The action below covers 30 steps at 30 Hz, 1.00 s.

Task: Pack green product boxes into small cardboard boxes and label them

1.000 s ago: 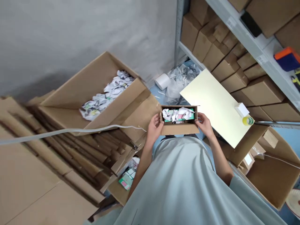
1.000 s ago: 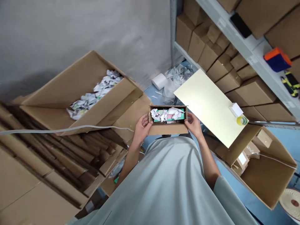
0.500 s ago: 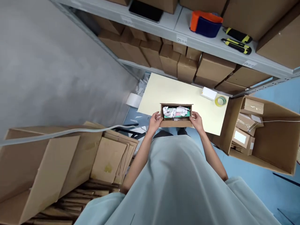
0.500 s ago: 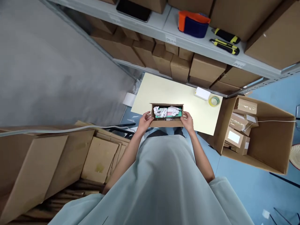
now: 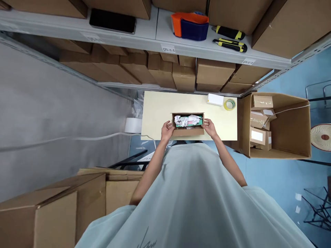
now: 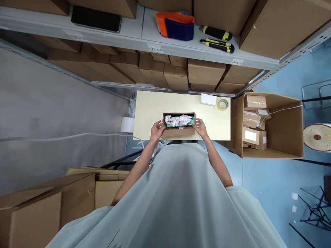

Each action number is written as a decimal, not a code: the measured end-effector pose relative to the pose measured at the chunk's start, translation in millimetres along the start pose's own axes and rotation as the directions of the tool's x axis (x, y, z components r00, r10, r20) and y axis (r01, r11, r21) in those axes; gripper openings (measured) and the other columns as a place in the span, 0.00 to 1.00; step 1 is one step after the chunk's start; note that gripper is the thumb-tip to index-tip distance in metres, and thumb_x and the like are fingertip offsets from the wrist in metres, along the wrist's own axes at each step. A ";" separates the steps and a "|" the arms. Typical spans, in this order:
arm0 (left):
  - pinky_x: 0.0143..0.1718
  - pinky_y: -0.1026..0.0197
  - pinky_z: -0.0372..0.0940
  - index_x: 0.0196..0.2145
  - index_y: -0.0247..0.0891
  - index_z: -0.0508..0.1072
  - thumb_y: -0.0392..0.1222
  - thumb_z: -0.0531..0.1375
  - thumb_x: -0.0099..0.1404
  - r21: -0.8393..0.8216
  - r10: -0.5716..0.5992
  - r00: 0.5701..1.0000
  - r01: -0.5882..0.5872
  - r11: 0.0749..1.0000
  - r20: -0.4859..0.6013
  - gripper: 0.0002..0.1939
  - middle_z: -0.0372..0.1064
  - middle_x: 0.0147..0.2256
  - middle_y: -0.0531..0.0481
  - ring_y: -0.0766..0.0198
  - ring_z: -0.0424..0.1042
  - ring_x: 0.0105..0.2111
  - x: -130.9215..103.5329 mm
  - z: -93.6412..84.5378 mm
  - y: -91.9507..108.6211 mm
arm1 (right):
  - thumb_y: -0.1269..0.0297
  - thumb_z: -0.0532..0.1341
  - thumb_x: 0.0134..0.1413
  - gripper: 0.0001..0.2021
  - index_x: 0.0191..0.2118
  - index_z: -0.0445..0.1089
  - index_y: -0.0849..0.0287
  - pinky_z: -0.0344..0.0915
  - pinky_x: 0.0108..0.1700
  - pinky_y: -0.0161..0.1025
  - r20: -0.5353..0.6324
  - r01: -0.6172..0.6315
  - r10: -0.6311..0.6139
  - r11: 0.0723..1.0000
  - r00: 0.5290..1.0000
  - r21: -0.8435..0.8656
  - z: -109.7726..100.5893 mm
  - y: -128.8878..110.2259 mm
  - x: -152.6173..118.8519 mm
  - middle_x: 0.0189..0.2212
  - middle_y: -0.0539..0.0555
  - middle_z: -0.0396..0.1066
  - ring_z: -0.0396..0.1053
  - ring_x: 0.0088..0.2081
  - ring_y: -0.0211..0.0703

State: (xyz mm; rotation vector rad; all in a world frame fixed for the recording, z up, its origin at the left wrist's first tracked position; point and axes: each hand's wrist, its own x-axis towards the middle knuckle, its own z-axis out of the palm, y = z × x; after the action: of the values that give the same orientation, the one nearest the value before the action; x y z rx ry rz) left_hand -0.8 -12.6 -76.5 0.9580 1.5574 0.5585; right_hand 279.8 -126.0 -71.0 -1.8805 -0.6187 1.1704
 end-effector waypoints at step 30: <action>0.77 0.38 0.59 0.71 0.40 0.71 0.52 0.79 0.60 0.337 0.344 0.710 -0.630 0.700 0.614 0.45 0.67 0.71 0.34 0.36 0.65 0.73 -26.3 -28.3 51.8 | 0.64 0.57 0.76 0.22 0.68 0.76 0.58 0.71 0.71 0.58 0.309 0.399 -0.254 0.636 0.916 -0.660 20.9 -79.2 15.8 0.66 0.62 0.79 0.76 0.66 0.63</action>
State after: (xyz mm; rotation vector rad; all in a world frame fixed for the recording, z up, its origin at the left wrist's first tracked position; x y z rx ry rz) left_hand -14.2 -1.2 -14.2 1.8433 0.9372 0.1952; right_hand 269.3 -63.0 -17.3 -2.1395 -1.6574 0.9209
